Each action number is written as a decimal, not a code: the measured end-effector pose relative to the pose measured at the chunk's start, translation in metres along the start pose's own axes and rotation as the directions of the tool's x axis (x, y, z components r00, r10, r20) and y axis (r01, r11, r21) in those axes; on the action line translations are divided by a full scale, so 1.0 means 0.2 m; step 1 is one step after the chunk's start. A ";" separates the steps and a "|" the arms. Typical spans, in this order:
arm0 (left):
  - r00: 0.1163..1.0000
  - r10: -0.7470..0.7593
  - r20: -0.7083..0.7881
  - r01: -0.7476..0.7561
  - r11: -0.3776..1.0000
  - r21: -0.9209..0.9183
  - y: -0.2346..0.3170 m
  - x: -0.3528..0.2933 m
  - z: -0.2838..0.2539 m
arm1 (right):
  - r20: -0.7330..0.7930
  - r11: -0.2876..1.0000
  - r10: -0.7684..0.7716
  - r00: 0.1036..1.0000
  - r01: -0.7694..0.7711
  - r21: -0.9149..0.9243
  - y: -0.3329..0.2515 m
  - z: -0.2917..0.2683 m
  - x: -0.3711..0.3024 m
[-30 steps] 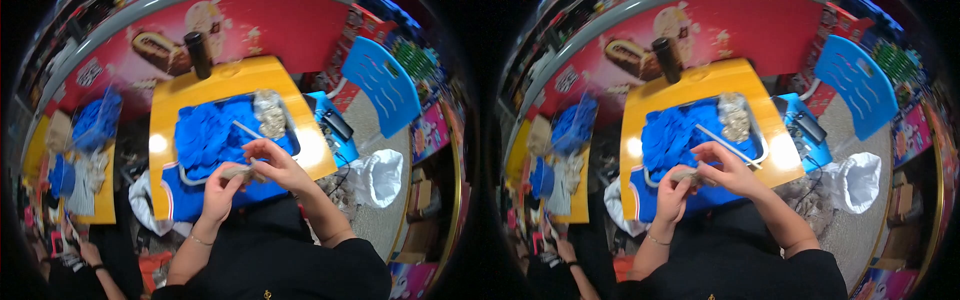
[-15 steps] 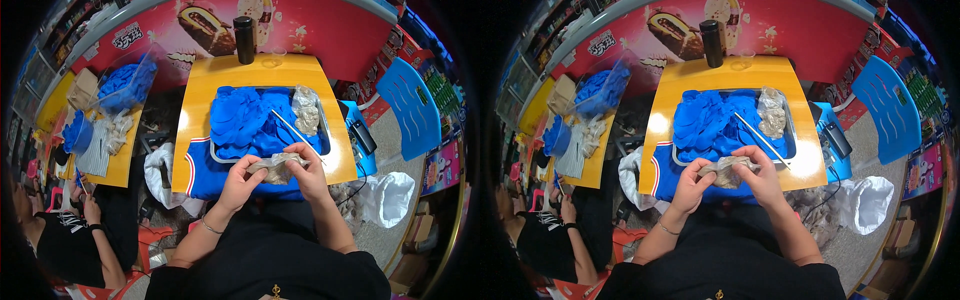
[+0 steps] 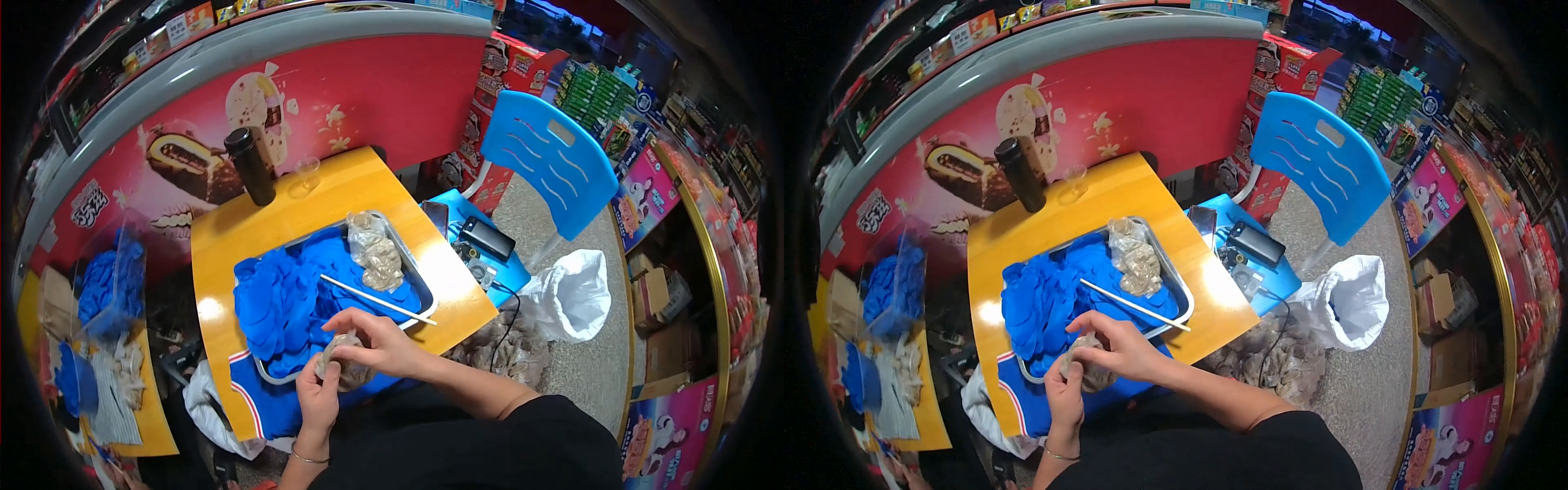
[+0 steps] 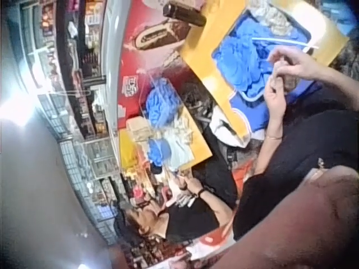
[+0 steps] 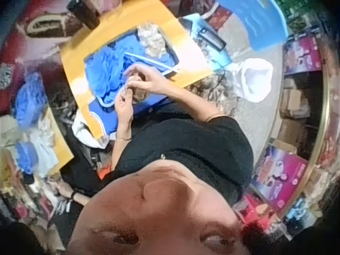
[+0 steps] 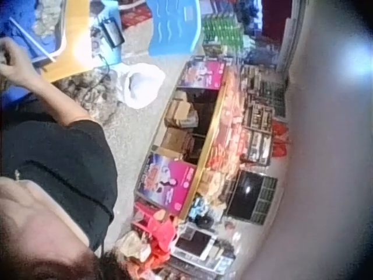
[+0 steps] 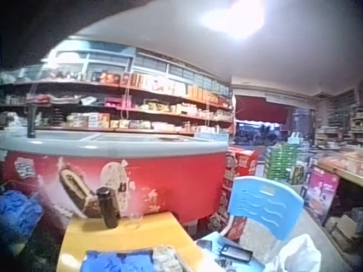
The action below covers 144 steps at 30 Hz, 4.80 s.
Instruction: Assembling small blue fabric components by wrapping and securing them around sticks at a workbench.
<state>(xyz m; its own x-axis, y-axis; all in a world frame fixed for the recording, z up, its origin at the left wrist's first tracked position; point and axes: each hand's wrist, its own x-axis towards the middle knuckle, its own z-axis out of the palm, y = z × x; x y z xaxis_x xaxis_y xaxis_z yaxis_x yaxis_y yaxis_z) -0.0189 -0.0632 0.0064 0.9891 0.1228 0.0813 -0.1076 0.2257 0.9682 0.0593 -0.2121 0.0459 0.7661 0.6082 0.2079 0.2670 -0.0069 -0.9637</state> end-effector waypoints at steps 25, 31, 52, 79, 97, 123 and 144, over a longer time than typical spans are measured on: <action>0.973 -0.216 -0.080 0.165 0.896 -0.412 -0.04 0.08 -0.02 | -0.115 0.987 0.110 0.987 -0.122 -0.103 0.05 -0.01 0.19; 0.991 -0.125 -0.047 0.088 0.878 -0.470 -0.02 0.06 -0.01 | 0.123 0.963 0.200 0.972 -0.217 0.157 -0.04 -0.05 0.20; 0.987 0.025 -0.161 -0.097 0.885 -0.455 -0.05 0.08 -0.01 | 0.365 0.094 0.401 0.840 -0.434 0.896 0.23 0.11 -0.01; 0.975 -0.201 -0.094 0.123 0.842 -0.525 -0.10 0.06 -0.02 | 0.243 0.968 -0.017 0.970 0.077 -0.239 -0.14 -0.16 0.31; 0.982 -0.174 0.077 0.181 0.735 -0.654 -0.12 0.06 0.10 | -0.056 0.983 0.053 0.997 -0.062 -0.174 -0.09 -0.06 0.22; 0.992 0.097 -0.077 -0.089 0.991 0.105 0.00 0.16 -0.03 | -0.140 0.874 0.407 0.902 -0.341 0.346 0.19 0.07 -0.06; 0.897 0.435 -0.072 -0.379 0.843 0.381 0.09 0.13 -0.07 | -0.046 0.935 0.160 0.986 -0.137 0.326 0.02 -0.06 0.04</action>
<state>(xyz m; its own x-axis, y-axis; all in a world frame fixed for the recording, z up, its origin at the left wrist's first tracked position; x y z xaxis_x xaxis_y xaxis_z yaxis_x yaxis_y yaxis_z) 0.0035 -0.0423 0.0226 0.8335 0.2779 0.4775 -0.4270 -0.2243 0.8760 0.0742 -0.2172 0.0467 0.8252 0.5618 0.0581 -0.0458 0.1691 -0.9845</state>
